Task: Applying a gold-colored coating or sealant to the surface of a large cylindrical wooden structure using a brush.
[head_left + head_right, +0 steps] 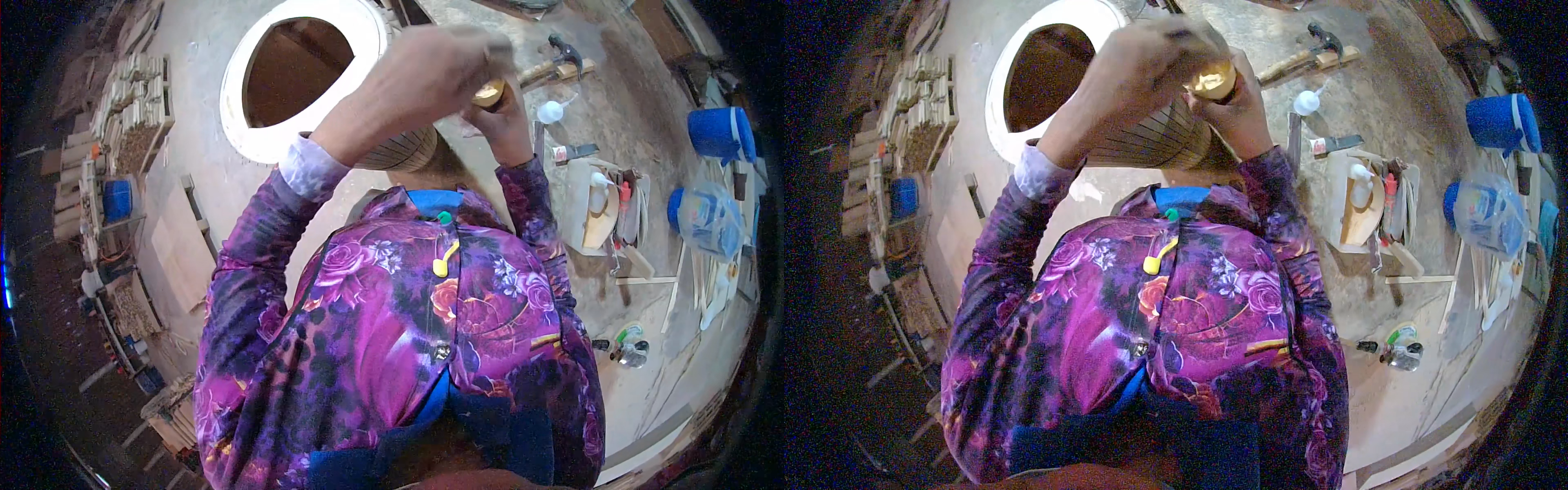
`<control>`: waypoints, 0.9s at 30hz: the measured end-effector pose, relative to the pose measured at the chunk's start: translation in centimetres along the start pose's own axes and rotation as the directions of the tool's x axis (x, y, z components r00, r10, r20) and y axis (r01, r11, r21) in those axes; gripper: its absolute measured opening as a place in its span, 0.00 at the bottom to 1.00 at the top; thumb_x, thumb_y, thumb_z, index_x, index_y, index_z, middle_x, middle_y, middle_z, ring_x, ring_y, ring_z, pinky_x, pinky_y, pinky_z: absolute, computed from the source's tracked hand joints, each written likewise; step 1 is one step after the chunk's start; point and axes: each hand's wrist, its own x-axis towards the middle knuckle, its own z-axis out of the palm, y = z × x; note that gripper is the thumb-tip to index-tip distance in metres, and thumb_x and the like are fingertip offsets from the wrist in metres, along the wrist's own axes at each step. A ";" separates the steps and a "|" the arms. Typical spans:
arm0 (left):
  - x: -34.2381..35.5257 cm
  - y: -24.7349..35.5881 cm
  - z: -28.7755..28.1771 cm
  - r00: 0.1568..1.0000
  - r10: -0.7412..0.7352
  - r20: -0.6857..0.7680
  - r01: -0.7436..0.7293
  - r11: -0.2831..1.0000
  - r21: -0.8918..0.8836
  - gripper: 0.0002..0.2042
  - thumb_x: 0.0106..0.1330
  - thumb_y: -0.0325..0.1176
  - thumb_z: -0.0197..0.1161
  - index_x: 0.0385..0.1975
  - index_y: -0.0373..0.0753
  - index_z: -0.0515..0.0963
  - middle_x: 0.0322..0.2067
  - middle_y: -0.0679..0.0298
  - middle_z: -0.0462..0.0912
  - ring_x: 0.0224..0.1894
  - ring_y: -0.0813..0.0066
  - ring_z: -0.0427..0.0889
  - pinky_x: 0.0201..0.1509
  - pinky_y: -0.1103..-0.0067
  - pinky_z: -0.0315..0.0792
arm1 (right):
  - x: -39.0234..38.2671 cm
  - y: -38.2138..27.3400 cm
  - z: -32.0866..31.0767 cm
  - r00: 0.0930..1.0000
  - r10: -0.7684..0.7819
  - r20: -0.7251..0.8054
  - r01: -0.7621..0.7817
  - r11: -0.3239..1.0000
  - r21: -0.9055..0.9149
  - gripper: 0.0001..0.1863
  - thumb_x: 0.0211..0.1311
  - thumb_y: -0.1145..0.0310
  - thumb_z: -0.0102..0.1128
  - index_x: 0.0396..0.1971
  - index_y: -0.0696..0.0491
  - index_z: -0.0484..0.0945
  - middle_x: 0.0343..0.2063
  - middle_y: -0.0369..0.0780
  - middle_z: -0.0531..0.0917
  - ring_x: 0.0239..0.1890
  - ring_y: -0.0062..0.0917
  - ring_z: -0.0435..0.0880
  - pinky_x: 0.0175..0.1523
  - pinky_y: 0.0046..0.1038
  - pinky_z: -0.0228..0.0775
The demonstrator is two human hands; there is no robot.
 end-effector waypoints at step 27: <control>0.0 -0.9 -1.6 0.922 0.013 0.386 0.096 0.960 -0.262 0.08 0.65 0.31 0.58 0.40 0.37 0.79 0.37 0.61 0.81 0.37 0.64 0.82 0.41 0.74 0.76 | -2.0 -0.4 -3.7 0.931 0.259 0.258 -0.343 0.866 0.365 0.45 0.36 0.84 0.70 0.62 0.55 0.62 0.52 0.36 0.74 0.56 0.22 0.72 0.61 0.25 0.65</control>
